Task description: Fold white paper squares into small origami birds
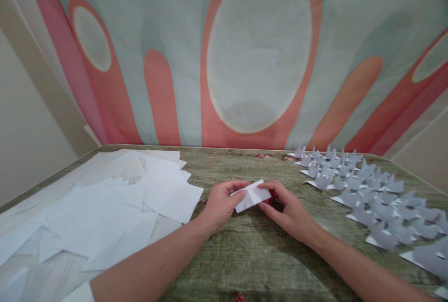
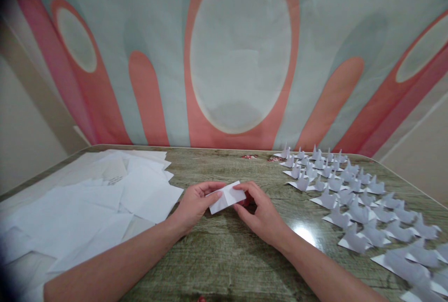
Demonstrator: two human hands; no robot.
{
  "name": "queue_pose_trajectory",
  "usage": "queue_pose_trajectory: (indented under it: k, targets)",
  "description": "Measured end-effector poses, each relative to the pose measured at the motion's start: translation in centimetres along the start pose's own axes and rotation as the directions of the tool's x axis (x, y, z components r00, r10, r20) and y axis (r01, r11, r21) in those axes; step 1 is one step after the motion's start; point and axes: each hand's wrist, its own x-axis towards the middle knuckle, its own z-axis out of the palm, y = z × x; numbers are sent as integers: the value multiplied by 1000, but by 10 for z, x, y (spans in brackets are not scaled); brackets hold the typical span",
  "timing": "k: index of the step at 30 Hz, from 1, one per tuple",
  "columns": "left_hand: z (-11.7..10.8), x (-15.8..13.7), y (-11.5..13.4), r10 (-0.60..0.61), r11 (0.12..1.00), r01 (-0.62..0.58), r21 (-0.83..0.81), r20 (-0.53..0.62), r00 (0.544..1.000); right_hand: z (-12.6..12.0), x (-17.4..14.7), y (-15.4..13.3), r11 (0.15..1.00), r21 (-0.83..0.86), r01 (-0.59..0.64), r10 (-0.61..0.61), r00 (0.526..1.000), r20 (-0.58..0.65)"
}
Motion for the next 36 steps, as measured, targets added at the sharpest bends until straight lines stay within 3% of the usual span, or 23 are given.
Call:
queue_pose_trajectory:
  k: [25, 36]
  targets:
    - [1, -2, 1, -11, 1000, 10, 28, 28, 1000, -2, -1, -4, 999, 23, 34, -34, 999, 6]
    - [4, -5, 3, 16, 992, -24, 126, 68, 998, -1, 1, 5, 999, 43, 12, -9, 996, -88]
